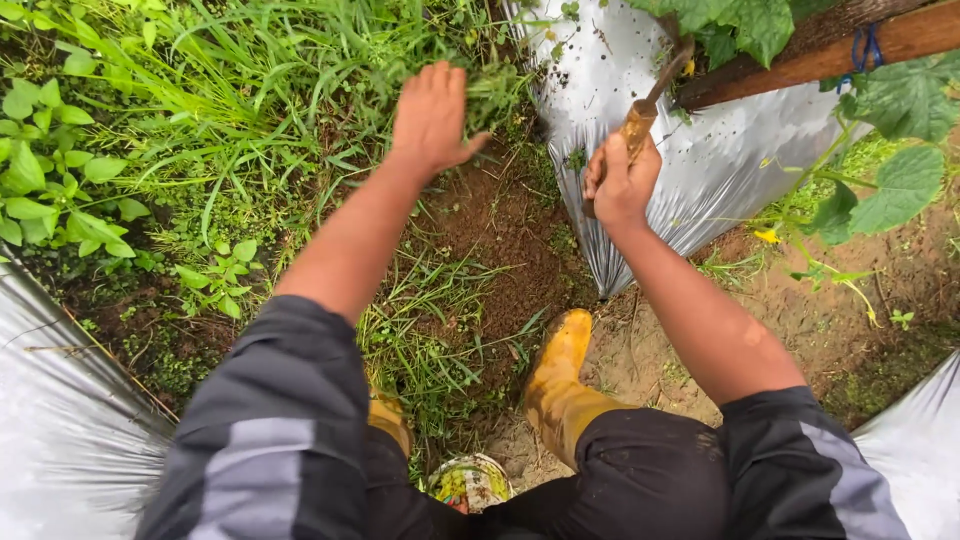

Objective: The person uses a small hand hoe to loosen soil and remove weeds from a garden bed covered with plastic mulch. They pull out the uprooted weeds by hand and discard them, occasionally adjusting the plastic sheeting around the plants.

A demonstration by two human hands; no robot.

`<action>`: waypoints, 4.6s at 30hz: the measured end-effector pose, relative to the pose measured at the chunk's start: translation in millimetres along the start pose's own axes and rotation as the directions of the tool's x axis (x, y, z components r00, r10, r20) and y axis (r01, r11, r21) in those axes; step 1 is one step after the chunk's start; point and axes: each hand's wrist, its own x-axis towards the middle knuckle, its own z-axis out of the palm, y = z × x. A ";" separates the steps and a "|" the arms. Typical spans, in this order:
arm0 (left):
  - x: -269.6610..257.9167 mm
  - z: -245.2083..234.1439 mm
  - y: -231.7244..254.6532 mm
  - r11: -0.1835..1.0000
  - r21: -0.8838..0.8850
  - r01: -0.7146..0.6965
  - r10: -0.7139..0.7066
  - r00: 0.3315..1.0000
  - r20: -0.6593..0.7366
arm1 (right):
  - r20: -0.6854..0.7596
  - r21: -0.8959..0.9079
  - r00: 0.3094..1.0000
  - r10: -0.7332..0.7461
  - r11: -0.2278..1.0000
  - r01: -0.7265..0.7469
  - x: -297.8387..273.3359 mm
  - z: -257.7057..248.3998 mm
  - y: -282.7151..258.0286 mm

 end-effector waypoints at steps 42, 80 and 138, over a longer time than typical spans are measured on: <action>21.3 22.4 -21.4 0.467 -0.795 0.387 -0.084 0.915 0.396 | 0.232 -0.480 0.922 0.311 0.861 -0.169 -12.6 54.8 42.5; -4.6 134.6 -46.2 0.497 -0.822 0.277 0.112 0.919 0.378 | -0.129 -0.021 0.890 0.438 0.896 -0.444 -63.4 130.5 -29.4; -274.0 220.7 -61.5 0.854 -0.382 0.353 -0.100 0.832 0.545 | -0.319 0.197 0.891 0.323 0.942 -0.271 -97.4 193.9 56.4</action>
